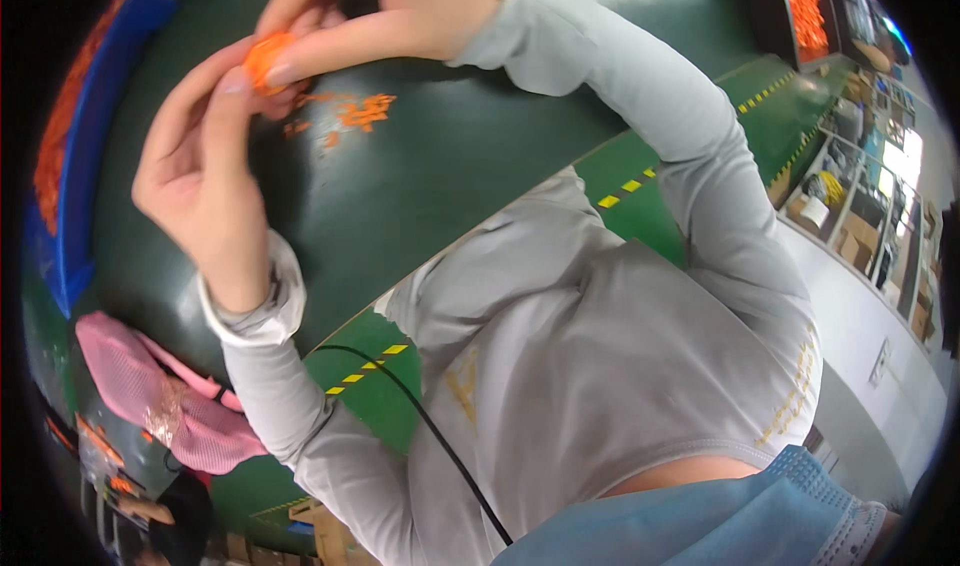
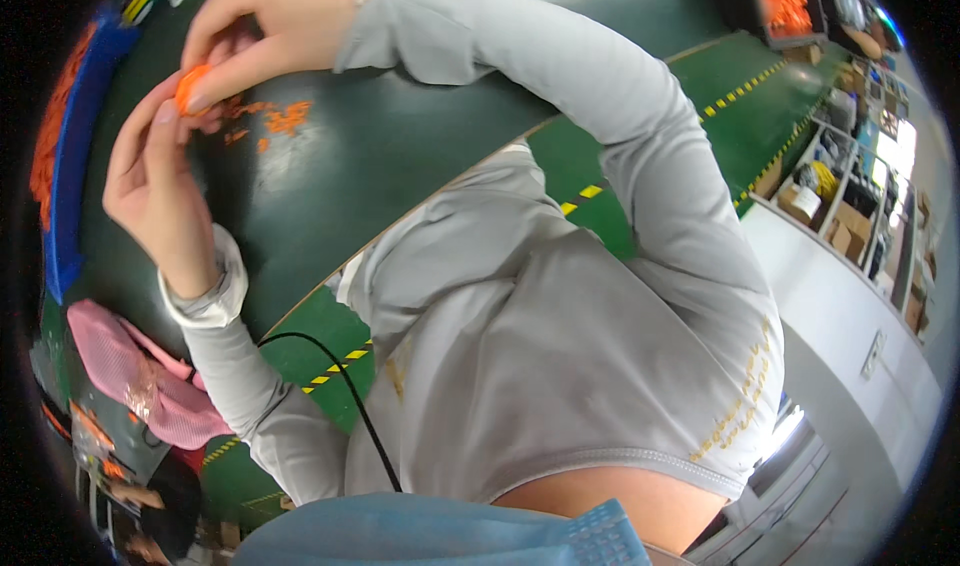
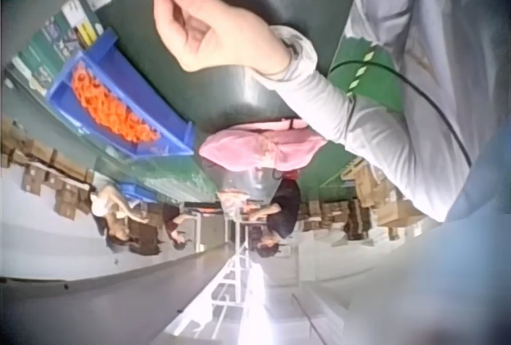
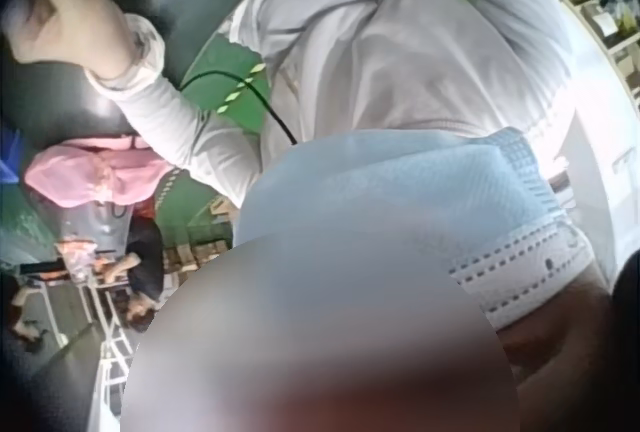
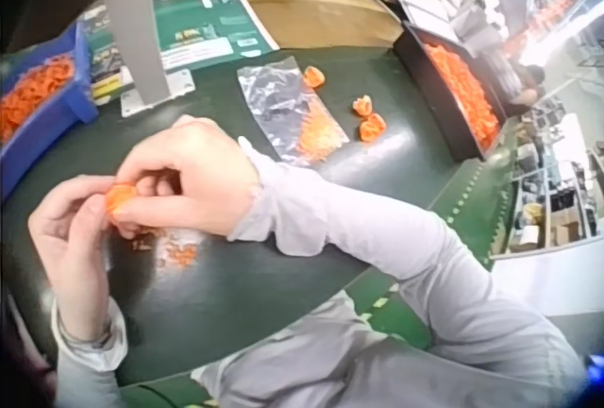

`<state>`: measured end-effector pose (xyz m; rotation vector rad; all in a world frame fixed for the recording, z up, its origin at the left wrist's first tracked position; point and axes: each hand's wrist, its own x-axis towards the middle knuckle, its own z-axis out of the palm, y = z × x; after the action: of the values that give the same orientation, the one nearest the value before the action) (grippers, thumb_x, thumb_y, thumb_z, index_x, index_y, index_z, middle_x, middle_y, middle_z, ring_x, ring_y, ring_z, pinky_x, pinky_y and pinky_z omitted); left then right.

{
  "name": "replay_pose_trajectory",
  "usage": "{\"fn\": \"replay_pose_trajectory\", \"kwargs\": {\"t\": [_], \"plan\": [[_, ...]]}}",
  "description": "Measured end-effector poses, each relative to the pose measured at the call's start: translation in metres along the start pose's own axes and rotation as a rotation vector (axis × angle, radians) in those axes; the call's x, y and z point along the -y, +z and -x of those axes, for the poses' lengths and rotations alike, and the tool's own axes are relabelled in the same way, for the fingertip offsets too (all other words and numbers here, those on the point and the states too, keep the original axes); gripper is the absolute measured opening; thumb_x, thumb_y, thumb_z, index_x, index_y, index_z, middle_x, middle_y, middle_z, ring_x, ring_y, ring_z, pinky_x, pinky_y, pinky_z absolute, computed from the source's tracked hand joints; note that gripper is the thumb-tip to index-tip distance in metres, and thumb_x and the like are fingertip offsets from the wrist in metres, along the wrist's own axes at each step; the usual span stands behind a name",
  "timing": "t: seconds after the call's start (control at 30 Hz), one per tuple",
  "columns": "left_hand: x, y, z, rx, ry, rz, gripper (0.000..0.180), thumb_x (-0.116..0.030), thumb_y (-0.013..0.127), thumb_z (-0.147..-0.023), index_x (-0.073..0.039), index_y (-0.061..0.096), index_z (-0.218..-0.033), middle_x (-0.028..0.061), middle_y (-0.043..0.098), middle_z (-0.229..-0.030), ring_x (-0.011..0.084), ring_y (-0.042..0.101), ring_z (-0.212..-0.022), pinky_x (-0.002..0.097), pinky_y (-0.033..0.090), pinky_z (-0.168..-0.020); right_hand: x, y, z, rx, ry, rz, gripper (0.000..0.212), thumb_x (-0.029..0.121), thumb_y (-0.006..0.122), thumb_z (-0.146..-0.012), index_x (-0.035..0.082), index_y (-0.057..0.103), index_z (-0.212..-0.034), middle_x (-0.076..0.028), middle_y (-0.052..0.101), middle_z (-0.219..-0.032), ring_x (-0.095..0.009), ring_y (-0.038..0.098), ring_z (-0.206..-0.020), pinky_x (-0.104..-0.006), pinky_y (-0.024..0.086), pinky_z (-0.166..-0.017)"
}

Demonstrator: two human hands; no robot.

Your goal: The person assembles small orange plastic components by hand at a factory workstation.

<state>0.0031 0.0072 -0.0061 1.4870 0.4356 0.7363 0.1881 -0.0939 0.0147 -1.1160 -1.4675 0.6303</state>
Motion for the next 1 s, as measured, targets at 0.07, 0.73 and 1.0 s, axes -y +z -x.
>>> {"fn": "replay_pose_trajectory", "kwargs": {"t": [0.07,0.73,1.0], "plan": [[-0.007,0.000,0.001,-0.012,0.038,-0.083,0.019,0.003,0.063,-0.095,0.009,0.069,-0.112,0.0119,0.073,-0.099,0.0137,0.068,-0.084,0.0240,0.055,-0.078,-0.001,0.005,-0.008,0.010,-0.065,0.074,0.018,0.016,0.078,-0.085,0.001,0.073,-0.093,-0.007,0.072,-0.073,-0.015,0.067,-0.060,-0.0261,0.051,-0.059],[0.003,0.008,0.003,0.087,-0.065,0.247,0.022,-0.008,0.073,-0.092,0.008,0.070,-0.107,0.0105,0.074,-0.090,0.0111,0.069,-0.077,0.0235,0.058,-0.069,0.003,-0.004,0.005,0.091,-0.230,0.633,0.038,0.002,0.077,-0.077,0.002,0.069,-0.114,-0.003,0.066,-0.084,-0.018,0.062,-0.078,-0.0332,0.043,-0.083],[0.007,0.003,0.004,0.123,-0.089,0.136,0.020,-0.004,0.071,-0.093,0.008,0.069,-0.109,0.0124,0.074,-0.093,0.0128,0.068,-0.076,0.0245,0.057,-0.069,-0.002,0.005,0.012,0.070,0.205,0.145,0.033,0.004,0.076,-0.082,0.003,0.069,-0.114,0.001,0.064,-0.081,-0.013,0.061,-0.077,-0.0293,0.045,-0.084]]}}
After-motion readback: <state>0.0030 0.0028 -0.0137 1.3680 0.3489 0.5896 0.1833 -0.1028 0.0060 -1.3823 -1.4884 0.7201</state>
